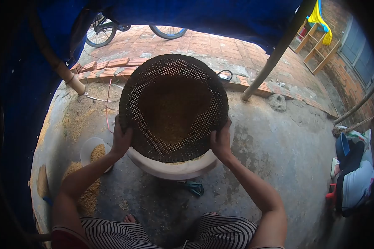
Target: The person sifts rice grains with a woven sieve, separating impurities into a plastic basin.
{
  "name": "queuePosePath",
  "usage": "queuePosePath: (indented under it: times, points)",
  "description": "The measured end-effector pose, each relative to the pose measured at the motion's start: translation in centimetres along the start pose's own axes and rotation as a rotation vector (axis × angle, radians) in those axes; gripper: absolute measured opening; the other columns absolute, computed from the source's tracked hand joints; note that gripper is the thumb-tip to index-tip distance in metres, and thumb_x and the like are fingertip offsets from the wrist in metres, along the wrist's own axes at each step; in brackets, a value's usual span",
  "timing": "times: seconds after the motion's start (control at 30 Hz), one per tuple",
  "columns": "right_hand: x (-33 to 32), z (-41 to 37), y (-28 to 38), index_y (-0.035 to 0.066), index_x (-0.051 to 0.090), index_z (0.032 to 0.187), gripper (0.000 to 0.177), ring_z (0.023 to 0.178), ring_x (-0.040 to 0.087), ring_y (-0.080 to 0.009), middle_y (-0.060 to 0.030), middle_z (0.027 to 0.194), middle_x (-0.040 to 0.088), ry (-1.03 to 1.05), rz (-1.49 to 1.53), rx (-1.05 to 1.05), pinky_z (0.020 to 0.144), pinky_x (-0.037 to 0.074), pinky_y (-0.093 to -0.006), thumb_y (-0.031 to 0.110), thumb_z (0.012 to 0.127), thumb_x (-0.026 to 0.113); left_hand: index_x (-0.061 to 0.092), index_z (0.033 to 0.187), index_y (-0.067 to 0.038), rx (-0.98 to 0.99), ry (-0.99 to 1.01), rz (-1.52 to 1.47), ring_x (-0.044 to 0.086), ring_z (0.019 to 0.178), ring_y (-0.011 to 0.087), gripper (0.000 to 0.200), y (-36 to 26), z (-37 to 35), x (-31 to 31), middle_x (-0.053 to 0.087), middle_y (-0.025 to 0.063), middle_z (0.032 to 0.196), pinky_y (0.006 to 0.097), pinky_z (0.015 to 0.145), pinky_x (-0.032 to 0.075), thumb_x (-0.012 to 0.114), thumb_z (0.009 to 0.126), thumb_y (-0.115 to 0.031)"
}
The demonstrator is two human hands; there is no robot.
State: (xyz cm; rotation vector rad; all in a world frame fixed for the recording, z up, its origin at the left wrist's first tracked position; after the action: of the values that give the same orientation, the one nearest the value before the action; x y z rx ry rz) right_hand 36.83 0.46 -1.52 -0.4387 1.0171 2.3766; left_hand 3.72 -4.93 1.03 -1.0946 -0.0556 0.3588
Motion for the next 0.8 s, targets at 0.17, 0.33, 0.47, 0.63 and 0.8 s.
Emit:
queuePosePath:
  times: [0.17,0.33,0.47,0.63,0.8]
  points:
    - [-1.0,2.1,3.6,-0.004,0.023,0.122,0.051,0.082,0.059,-0.0378,-0.0246,0.093,0.054,0.493,0.054,0.870,0.067,0.052,-0.0406,0.001,0.074,0.042,0.040,0.108,0.004,-0.465,0.161,0.116,0.055,0.077,0.0173,0.035,5.7,2.4,0.4,0.055,0.0123,0.088,0.0290,0.069,0.046,0.045,0.073,-0.003]
    - [-1.6,1.0,2.9,-0.004,0.024,0.120,0.048,0.086,0.057,-0.0369,-0.0230,0.091,0.055,0.395,-0.005,0.672,0.078,0.046,-0.0423,0.001,0.075,0.041,0.041,0.107,0.004,-0.361,0.101,0.106,0.054,0.071,0.0157,0.034,5.1,0.6,0.2,0.055,0.0108,0.081,0.0292,0.064,0.046,0.045,0.074,-0.003]
    - [-0.8,0.3,2.3,-0.004,0.025,0.116,0.045,0.072,0.059,-0.0295,-0.0202,0.085,0.055,-0.005,0.018,0.113,0.065,0.050,-0.0402,0.001,0.075,0.042,0.037,0.113,0.001,-0.034,0.008,-0.035,0.052,0.078,0.0123,0.037,-0.7,0.7,0.3,0.054,0.0083,0.087,0.0256,0.068,0.044,0.044,0.076,0.001]
    - [0.4,1.1,1.0,-0.005,0.028,0.115,0.041,0.051,0.056,-0.0216,-0.0170,0.077,0.053,0.221,0.066,0.448,0.040,0.047,-0.0320,0.002,0.076,0.042,0.039,0.115,0.002,-0.420,0.145,0.062,0.052,0.080,0.0131,0.041,4.3,3.0,-0.3,0.053,0.0078,0.093,0.0265,0.070,0.045,0.045,0.075,-0.001]
    - [-0.5,0.4,1.4,-0.005,0.031,0.113,0.039,0.045,0.054,-0.0201,-0.0163,0.077,0.053,0.500,0.062,0.818,0.035,0.044,-0.0314,0.003,0.077,0.043,0.039,0.111,0.004,-0.615,0.211,0.174,0.054,0.082,0.0180,0.039,4.9,1.2,-0.6,0.054,0.0138,0.092,0.0296,0.072,0.045,0.048,0.074,-0.007]
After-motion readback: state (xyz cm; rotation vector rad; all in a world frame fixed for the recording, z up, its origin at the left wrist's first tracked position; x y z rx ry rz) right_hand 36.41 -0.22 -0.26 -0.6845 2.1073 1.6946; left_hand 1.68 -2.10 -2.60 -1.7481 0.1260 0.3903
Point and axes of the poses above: each hand's wrist, its own z-axis towards the middle knuckle, its own x-axis out of the palm, y = z × x, the point moved 1 cm from there along z, towards the middle knuckle
